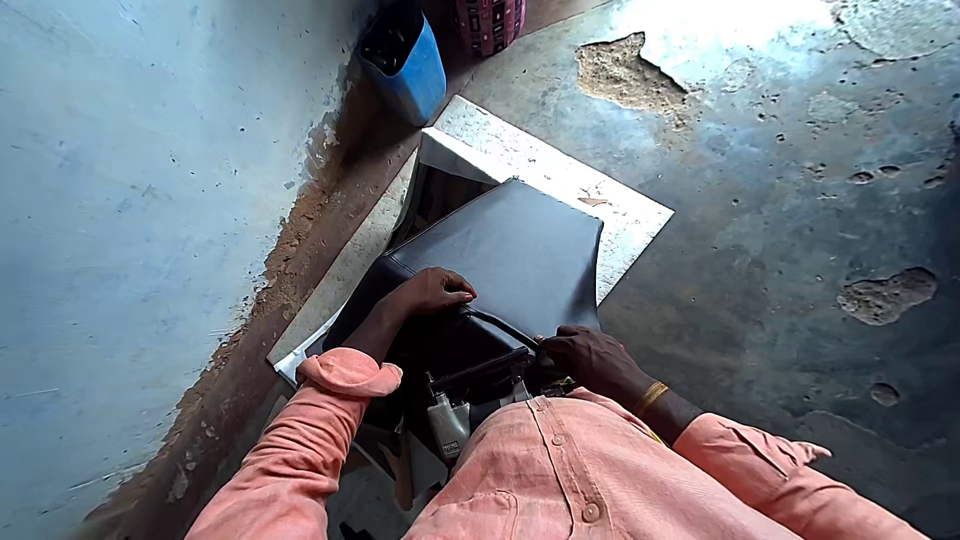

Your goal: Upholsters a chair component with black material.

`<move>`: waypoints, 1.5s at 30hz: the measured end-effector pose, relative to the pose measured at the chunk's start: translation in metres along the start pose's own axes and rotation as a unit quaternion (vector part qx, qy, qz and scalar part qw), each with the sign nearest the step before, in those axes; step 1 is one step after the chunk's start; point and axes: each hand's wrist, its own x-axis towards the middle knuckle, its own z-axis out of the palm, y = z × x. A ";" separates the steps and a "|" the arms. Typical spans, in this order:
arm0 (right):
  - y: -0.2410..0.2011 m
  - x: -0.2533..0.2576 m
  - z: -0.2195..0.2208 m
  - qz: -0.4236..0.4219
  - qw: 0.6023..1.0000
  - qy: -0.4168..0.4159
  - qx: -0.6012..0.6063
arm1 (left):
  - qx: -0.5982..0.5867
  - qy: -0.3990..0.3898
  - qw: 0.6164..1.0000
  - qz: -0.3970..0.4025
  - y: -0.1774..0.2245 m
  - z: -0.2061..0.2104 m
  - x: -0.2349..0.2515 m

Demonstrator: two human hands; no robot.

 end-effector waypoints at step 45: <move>-0.072 -0.036 -0.076 -0.185 0.965 -0.183 0.036 | 0.197 -0.043 0.979 -0.044 0.127 0.117 -0.003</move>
